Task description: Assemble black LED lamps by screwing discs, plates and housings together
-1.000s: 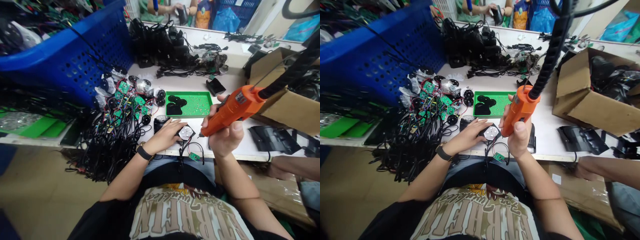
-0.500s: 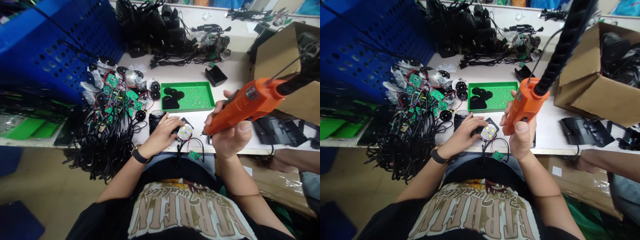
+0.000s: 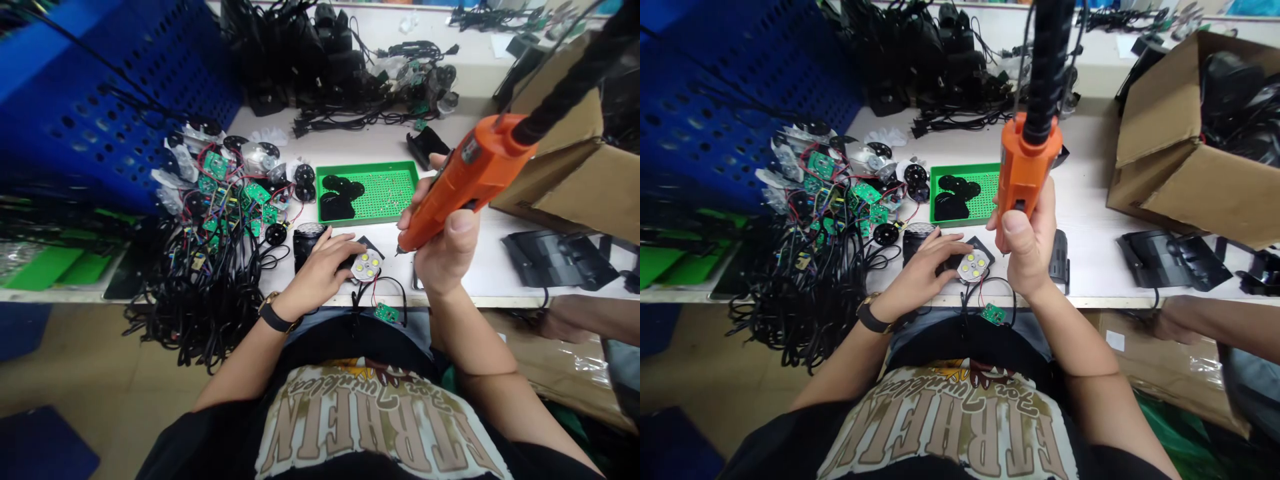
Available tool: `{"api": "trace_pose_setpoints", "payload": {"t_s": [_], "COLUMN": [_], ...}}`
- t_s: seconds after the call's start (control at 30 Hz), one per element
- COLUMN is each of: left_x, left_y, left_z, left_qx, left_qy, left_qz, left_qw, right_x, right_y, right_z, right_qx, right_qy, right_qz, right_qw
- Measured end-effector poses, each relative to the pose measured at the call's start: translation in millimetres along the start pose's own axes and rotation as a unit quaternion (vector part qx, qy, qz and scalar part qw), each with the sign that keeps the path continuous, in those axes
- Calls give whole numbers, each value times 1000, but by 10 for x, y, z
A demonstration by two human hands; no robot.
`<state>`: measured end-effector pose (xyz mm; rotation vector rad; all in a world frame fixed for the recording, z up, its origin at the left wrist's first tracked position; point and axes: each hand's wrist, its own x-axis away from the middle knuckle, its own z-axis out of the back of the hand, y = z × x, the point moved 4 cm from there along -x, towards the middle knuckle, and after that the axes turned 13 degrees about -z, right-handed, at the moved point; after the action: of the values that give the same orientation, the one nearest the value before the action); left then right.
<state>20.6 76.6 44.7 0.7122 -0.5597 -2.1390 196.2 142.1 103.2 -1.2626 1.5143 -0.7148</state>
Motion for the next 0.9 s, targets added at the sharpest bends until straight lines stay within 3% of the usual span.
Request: {"api": "trace_pose_setpoints", "payload": {"t_s": [0.37,0.5,0.6,0.8,0.9], "left_x": [42,54,63,41,6], "left_y": [121,127,101,167,207], "left_z": [31,-46,-125,-165,-166], "left_qx": [71,105,121,120,126], "left_qy": [-26,27,73,81,73], "left_qz": [24,52,72,59,58], "left_qw": [997,993,987,988,988], "right_x": [-28,49,93,127,114], "right_y": [72,-24,-115,-135,-135], "right_z": [24,-5,-32,-13,7], "right_qx": [48,42,2,108,86], "right_qy": [44,33,31,50,51], "right_qz": [-12,-59,-41,-34,-33], "right_qw": [998,997,999,992,994]}}
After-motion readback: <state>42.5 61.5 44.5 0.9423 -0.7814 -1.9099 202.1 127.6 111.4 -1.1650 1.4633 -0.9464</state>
